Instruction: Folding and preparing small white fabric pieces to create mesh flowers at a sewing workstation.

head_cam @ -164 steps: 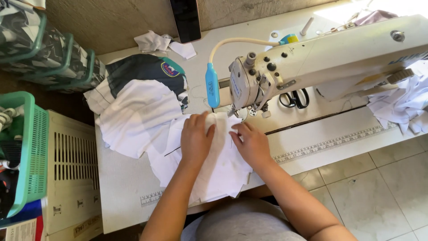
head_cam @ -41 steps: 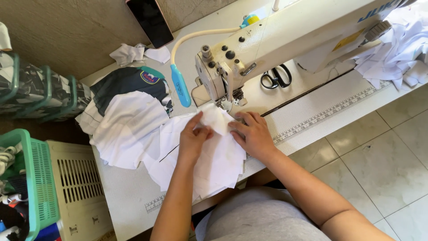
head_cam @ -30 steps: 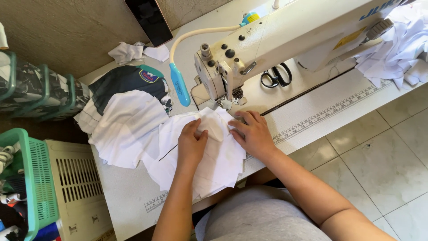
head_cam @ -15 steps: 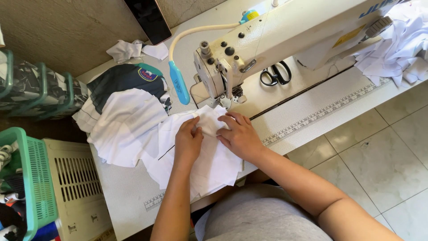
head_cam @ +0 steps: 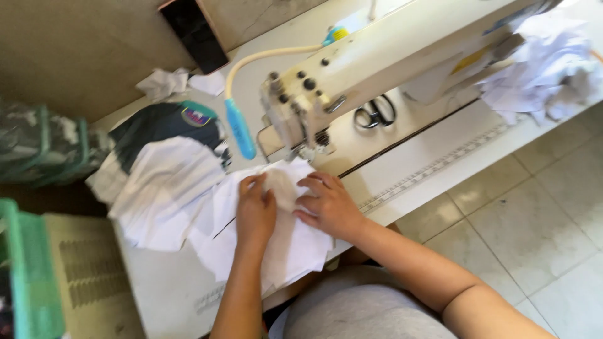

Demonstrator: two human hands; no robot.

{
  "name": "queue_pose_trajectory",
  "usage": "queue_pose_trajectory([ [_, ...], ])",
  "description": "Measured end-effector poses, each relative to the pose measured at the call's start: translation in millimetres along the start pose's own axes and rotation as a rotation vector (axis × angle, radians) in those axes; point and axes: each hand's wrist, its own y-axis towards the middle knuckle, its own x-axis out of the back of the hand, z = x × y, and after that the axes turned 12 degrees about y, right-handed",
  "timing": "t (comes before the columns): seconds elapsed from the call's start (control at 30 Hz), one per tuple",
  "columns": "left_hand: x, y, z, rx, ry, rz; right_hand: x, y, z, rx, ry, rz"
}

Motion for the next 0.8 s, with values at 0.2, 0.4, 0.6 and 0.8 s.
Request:
queue_pose_trajectory([
  [0.2, 0.6, -0.6, -29.1, -0.443, 0.194, -0.312, 79.1, 4.0, -4.9, -0.071, 0.087, -0.233],
  [0.4, -45.5, -5.1, -21.9, -0.311, 0.404, 0.085, 178.2, -38.5, -94.2, -0.373, -0.283, -0.657],
  [0.6, -60.2, -6.3, -14.9, -0.295, 0.555, 0.055, 280.8, -88.4, -222.6, -0.454, -0.773, -0.876],
  [0.8, -87.1, -6.5, 1.4, -0.244, 0.651, -0.030, 329.3, -74.2, -298.8, -0.652, -0.964, -0.634],
])
